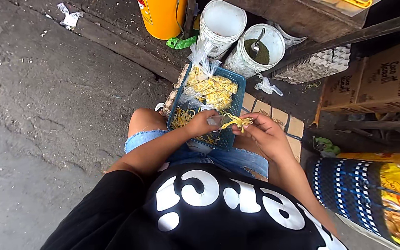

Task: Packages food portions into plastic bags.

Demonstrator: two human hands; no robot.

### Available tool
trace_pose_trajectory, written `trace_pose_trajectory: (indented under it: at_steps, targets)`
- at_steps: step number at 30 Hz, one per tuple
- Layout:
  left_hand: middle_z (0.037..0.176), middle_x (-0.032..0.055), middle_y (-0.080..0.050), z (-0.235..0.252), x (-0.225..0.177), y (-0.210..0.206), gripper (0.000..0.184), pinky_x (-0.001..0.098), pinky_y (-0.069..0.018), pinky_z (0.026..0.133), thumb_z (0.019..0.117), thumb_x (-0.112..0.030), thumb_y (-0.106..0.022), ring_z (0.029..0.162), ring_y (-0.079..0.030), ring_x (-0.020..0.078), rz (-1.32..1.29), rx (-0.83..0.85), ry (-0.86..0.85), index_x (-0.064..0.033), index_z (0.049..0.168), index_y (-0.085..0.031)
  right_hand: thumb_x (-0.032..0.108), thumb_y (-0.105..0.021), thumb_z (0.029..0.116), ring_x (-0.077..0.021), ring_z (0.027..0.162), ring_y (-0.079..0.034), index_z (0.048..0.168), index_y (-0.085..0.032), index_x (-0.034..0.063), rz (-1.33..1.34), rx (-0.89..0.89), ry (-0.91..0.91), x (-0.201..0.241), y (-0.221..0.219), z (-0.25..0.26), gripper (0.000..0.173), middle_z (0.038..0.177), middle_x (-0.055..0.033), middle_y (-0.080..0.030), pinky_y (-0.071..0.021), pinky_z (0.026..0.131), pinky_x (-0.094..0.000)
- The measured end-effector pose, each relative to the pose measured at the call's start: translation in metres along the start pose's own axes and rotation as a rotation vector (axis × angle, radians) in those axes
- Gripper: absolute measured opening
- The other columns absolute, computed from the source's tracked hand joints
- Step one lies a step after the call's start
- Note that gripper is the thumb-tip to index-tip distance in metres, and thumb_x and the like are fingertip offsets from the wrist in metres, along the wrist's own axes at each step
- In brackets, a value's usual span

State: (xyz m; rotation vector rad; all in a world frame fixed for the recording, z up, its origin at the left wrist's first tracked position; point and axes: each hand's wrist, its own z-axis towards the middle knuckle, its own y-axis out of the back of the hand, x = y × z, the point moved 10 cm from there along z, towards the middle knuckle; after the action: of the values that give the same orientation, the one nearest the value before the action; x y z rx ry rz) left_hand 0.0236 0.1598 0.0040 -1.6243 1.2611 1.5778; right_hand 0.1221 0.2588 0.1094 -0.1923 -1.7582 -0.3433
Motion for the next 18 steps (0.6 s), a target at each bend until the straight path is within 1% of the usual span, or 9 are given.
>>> trace_pose_trajectory:
  at_steps: [3,5,8,10,12,13,15,17,18]
  targets:
    - [0.111,0.0179,-0.066,0.001,0.001,0.000,0.036,0.0417,-0.0533,0.091,0.0851,-0.012,-0.082,0.103,-0.064,0.0250,-0.004,-0.009,-0.024,0.0005,0.115,-0.067,0.000,-0.048,0.0985,-0.0162,0.086,-0.075,0.115,-0.061,0.0030,0.049,-0.017,-0.063,-0.010,0.003,-0.005,0.021,0.102,-0.0036,-0.073,-0.0657,0.078,-0.0338]
    - [0.110,0.0176,-0.066,0.000,0.002,-0.002,0.034,0.0413,-0.0533,0.091,0.0857,-0.013,-0.082,0.103,-0.064,0.0244,-0.004,-0.005,-0.023,0.0005,0.114,-0.067,-0.001,-0.047,0.0981,-0.0152,0.083,-0.075,0.115,-0.060,0.0035,0.067,-0.032,-0.039,-0.007,0.005,-0.007,0.022,0.100,-0.0031,-0.073,-0.0658,0.074,-0.0323]
    - [0.111,0.0182,-0.067,0.001,0.002,-0.003,0.035,0.0419,-0.0531,0.092,0.0866,-0.015,-0.082,0.104,-0.065,0.0250,0.003,-0.007,-0.016,0.0009,0.114,-0.067,-0.002,-0.046,0.0976,-0.0124,0.080,-0.075,0.116,-0.060,0.0072,0.076,-0.048,0.078,0.008,0.006,-0.008,0.025,0.098,0.0003,-0.074,-0.0652,0.073,-0.0298]
    - [0.111,0.0181,-0.067,0.001,0.001,-0.003,0.034,0.0419,-0.0531,0.093,0.0869,-0.015,-0.082,0.105,-0.064,0.0254,0.002,-0.016,-0.024,0.0009,0.114,-0.067,-0.003,-0.048,0.0965,-0.0104,0.081,-0.074,0.118,-0.061,0.0103,0.039,-0.064,0.188,0.019,0.006,-0.009,0.028,0.099,0.0035,-0.075,-0.0646,0.075,-0.0283]
    - [0.110,0.0181,-0.067,0.000,-0.001,-0.001,0.034,0.0417,-0.0533,0.093,0.0864,-0.013,-0.082,0.105,-0.065,0.0252,-0.009,-0.031,-0.050,0.0018,0.113,-0.067,-0.003,-0.051,0.0947,-0.0087,0.084,-0.074,0.119,-0.060,0.0083,-0.053,-0.089,0.261,0.025,0.003,-0.010,0.028,0.102,0.0044,-0.074,-0.0641,0.077,-0.0276]
    - [0.109,0.0180,-0.067,0.000,-0.002,-0.001,0.033,0.0418,-0.0532,0.093,0.0862,-0.013,-0.082,0.105,-0.065,0.0250,-0.018,-0.035,-0.059,0.0019,0.112,-0.067,-0.003,-0.052,0.0944,-0.0088,0.085,-0.073,0.119,-0.060,0.0045,-0.105,-0.098,0.278,0.024,0.001,-0.010,0.027,0.105,0.0021,-0.072,-0.0642,0.078,-0.0281]
    - [0.109,0.0173,-0.067,0.001,-0.001,-0.001,0.033,0.0413,-0.0537,0.092,0.0863,-0.014,-0.082,0.103,-0.065,0.0239,-0.027,-0.041,-0.055,0.0010,0.112,-0.067,-0.002,-0.055,0.0935,-0.0098,0.088,-0.071,0.116,-0.063,-0.0047,-0.206,-0.098,0.296,0.018,-0.003,-0.012,0.024,0.113,-0.0069,-0.066,-0.0641,0.078,-0.0281]
    - [0.110,0.0182,-0.067,0.000,-0.001,0.001,0.032,0.0422,-0.0536,0.091,0.0874,-0.013,-0.080,0.103,-0.065,0.0247,-0.030,-0.040,-0.043,0.0013,0.113,-0.066,0.000,-0.058,0.0924,-0.0091,0.090,-0.070,0.113,-0.066,-0.0080,-0.297,-0.084,0.337,0.014,-0.009,-0.017,0.023,0.117,-0.0127,-0.065,-0.0630,0.077,-0.0255]
    - [0.110,0.0190,-0.067,-0.001,-0.002,0.002,0.032,0.0427,-0.0535,0.091,0.0878,-0.011,-0.079,0.103,-0.065,0.0254,-0.037,-0.041,-0.049,0.0022,0.114,-0.066,0.000,-0.059,0.0916,-0.0080,0.090,-0.069,0.112,-0.068,-0.0078,-0.335,-0.078,0.363,0.014,-0.011,-0.021,0.024,0.118,-0.0138,-0.064,-0.0619,0.076,-0.0236]
